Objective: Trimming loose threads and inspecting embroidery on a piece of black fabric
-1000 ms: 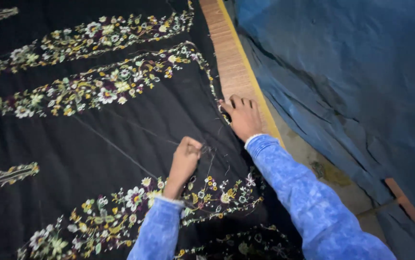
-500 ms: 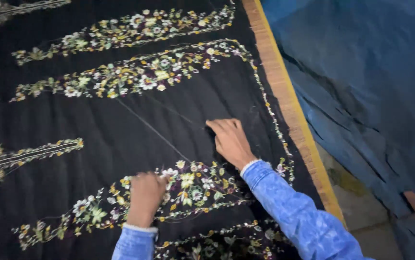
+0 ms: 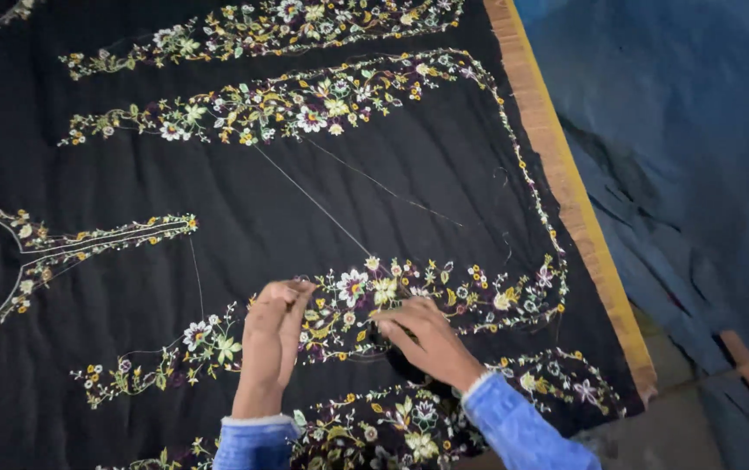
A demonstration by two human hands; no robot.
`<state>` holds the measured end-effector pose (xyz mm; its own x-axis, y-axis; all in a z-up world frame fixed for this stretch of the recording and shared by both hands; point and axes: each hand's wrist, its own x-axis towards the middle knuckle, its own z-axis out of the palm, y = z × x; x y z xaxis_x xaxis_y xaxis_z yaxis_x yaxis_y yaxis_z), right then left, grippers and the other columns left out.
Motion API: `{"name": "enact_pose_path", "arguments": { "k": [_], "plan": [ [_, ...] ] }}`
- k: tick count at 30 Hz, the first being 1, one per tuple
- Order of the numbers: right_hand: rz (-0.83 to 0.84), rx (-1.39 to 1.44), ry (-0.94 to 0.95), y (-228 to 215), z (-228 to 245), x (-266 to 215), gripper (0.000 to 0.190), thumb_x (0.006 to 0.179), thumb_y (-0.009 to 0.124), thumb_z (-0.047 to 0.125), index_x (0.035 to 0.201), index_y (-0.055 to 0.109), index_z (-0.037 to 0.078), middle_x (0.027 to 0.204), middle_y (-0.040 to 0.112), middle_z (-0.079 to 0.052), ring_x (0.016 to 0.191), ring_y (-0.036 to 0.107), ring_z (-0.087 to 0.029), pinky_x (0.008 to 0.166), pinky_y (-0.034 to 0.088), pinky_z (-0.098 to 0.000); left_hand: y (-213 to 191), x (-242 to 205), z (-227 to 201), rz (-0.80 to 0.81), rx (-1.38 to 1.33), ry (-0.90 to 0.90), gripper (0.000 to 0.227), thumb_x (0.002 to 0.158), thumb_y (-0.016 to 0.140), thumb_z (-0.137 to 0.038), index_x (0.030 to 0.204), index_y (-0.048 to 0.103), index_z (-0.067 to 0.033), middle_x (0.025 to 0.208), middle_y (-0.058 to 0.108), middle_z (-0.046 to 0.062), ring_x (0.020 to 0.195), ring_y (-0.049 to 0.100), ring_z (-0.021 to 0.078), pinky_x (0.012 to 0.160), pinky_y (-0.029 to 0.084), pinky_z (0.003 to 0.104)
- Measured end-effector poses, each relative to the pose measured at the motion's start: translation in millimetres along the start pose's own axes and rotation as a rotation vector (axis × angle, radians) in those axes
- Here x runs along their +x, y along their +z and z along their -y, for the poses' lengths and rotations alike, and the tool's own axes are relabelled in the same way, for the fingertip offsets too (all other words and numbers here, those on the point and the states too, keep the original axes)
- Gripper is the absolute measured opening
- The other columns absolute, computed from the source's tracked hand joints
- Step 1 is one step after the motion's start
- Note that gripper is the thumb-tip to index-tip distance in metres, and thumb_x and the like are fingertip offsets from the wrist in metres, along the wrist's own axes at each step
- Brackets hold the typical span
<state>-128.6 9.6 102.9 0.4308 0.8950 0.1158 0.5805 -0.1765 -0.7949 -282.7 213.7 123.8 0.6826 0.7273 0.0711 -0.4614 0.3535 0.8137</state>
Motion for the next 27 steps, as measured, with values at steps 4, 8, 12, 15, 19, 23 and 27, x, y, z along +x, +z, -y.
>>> {"name": "enact_pose_path", "arguments": {
  "k": [4, 8, 12, 15, 19, 23, 27],
  "plan": [
    [-0.062, -0.027, 0.038, 19, -5, -43, 0.033, 0.101, 0.055, 0.034, 0.127, 0.071, 0.021, 0.108, 0.073, -0.002, 0.103, 0.055, -0.02, 0.087, 0.045, -0.0372, -12, 14, 38, -0.18, -0.216, -0.119, 0.022, 0.106, 0.055, -0.018, 0.085, 0.057, -0.0108, 0.081, 0.059, 0.004, 0.079, 0.06, 0.0172, 0.088, 0.055, 0.039],
    [-0.106, -0.02, -0.042, 26, 13, -67, 0.031, 0.104, 0.051, 0.028, 0.122, 0.072, 0.013, 0.116, 0.075, -0.005, 0.102, 0.061, -0.023, 0.09, 0.044, -0.0382, 11, 10, 81, -0.137, 0.5, -0.112, 0.018, 0.096, 0.06, -0.027, 0.1, 0.068, -0.011, 0.088, 0.059, 0.002, 0.073, 0.051, 0.0129, 0.067, 0.036, 0.029],
    [-0.154, -0.016, -0.042, 38, 19, -80, 0.028, 0.103, 0.052, 0.02, 0.122, 0.071, 0.01, 0.111, 0.076, -0.007, 0.098, 0.06, -0.024, 0.083, 0.045, -0.0352, 65, -5, 86, 0.505, 1.143, 0.315, 0.025, 0.102, 0.05, -0.011, 0.116, 0.069, -0.0024, 0.109, 0.059, 0.017, 0.1, 0.06, 0.033, 0.097, 0.043, 0.041],
    [-0.229, -0.04, -0.086, 37, 21, -87, 0.028, 0.102, 0.054, 0.02, 0.121, 0.073, 0.013, 0.112, 0.079, -0.004, 0.093, 0.064, -0.023, 0.082, 0.046, -0.0341, 49, -4, 96, 0.821, 1.613, 0.484, 0.026, 0.103, 0.054, -0.028, 0.1, 0.067, -0.0059, 0.104, 0.059, 0.012, 0.091, 0.049, 0.0317, 0.078, 0.044, 0.048],
    [-0.282, 0.024, 0.012, 24, 26, -90, 0.027, 0.101, 0.056, 0.023, 0.116, 0.077, 0.015, 0.113, 0.08, -0.002, 0.101, 0.07, -0.019, 0.087, 0.052, -0.0322, 38, -15, 90, 0.877, 1.667, 0.569, 0.034, 0.101, 0.055, -0.036, 0.095, 0.071, -0.0062, 0.094, 0.061, 0.008, 0.091, 0.05, 0.0294, 0.078, 0.043, 0.047],
    [-0.483, 0.036, 0.089, 15, -2, -69, 0.031, 0.101, 0.055, 0.023, 0.123, 0.074, 0.013, 0.106, 0.077, -0.012, 0.101, 0.071, -0.03, 0.09, 0.054, -0.043, 38, -27, 83, 0.956, 1.759, 0.578, 0.027, 0.098, 0.058, -0.034, 0.095, 0.076, -0.014, 0.107, 0.064, 0.007, 0.112, 0.054, 0.0305, 0.101, 0.04, 0.049],
    [-0.489, -0.242, 0.086, 2, -22, -55, 0.04, 0.095, 0.058, -0.003, 0.132, 0.068, 0.009, 0.125, 0.071, -0.02, 0.119, 0.063, -0.044, 0.102, 0.048, -0.0542, 34, -41, 93, 0.888, 1.671, 0.815, 0.029, 0.094, 0.066, -0.036, 0.086, 0.073, -0.0094, 0.115, 0.061, 0.011, 0.118, 0.053, 0.0368, 0.105, 0.038, 0.051]
  ]
}}
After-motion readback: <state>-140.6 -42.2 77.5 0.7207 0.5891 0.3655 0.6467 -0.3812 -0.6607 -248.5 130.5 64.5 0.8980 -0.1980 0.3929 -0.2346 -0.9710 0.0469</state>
